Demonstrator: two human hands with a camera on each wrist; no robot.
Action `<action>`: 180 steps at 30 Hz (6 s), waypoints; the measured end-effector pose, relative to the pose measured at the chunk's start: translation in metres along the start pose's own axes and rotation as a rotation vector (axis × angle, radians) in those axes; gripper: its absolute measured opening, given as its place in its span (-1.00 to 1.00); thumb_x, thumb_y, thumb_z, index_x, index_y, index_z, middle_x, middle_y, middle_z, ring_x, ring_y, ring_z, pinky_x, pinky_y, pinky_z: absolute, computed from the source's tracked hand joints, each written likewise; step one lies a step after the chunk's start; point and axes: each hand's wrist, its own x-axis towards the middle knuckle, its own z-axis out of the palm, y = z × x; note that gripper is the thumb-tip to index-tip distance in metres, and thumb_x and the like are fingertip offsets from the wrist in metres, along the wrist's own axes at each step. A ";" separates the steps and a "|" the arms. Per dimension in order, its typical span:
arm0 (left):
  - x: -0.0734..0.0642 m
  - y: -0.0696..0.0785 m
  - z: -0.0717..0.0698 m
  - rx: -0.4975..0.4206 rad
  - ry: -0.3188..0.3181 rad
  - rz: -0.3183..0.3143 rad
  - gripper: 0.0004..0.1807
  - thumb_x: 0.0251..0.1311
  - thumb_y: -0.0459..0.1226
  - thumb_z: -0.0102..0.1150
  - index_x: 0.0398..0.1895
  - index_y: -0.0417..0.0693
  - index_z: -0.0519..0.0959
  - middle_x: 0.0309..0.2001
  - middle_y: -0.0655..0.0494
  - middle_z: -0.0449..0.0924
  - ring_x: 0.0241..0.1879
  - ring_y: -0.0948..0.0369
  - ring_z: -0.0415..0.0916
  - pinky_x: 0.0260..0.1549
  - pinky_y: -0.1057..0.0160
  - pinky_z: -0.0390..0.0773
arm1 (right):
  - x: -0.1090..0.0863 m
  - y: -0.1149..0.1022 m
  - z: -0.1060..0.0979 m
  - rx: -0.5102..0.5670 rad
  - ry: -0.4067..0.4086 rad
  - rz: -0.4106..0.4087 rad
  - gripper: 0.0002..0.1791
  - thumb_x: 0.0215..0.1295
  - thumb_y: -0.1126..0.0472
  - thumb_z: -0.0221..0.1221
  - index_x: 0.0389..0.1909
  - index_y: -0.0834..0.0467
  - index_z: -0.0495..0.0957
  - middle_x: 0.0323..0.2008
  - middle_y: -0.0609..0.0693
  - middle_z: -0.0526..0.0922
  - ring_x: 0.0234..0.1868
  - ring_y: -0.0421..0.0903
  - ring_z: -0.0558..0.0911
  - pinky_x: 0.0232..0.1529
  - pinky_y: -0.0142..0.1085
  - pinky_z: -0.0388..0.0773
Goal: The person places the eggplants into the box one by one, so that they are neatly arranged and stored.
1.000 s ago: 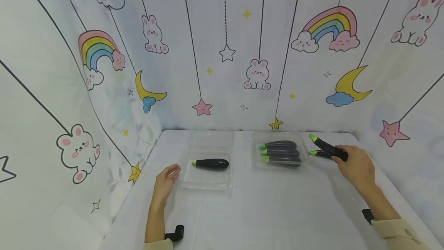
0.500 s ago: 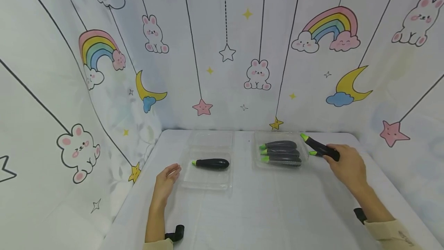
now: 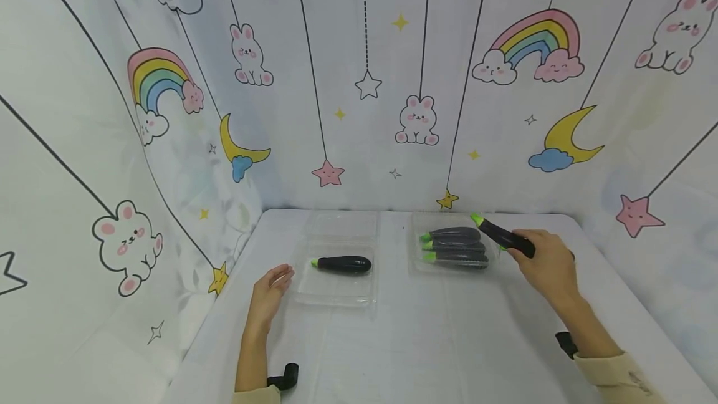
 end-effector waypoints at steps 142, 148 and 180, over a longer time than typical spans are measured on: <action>0.001 0.000 0.000 0.005 -0.014 0.005 -0.52 0.52 -0.48 -0.02 0.46 -0.35 0.35 0.41 -0.26 0.43 0.43 -0.08 0.41 0.41 0.06 0.41 | -0.006 -0.250 0.174 0.162 -0.268 -0.322 -0.58 0.17 0.17 0.54 0.07 0.10 0.75 -0.02 0.02 0.71 0.03 0.04 0.60 0.08 -0.05 0.60; 0.000 0.002 0.000 0.010 -0.007 -0.007 -0.52 0.53 -0.47 -0.01 0.46 -0.33 0.37 0.41 -0.27 0.43 0.44 -0.08 0.40 0.43 0.04 0.39 | -0.006 -0.257 0.185 0.096 -0.287 -0.349 -0.58 0.19 0.13 0.53 0.08 0.08 0.74 -0.02 0.00 0.71 0.04 0.02 0.60 0.02 -0.09 0.61; 0.003 -0.001 0.003 0.038 0.001 0.010 -0.53 0.52 -0.48 -0.01 0.45 -0.33 0.38 0.40 -0.26 0.46 0.42 -0.07 0.42 0.39 0.08 0.42 | -0.011 -0.249 0.219 0.000 -0.321 -0.350 -0.60 0.14 0.08 0.56 -0.01 0.09 0.77 -0.01 0.02 0.75 0.07 0.04 0.63 -0.01 -0.11 0.62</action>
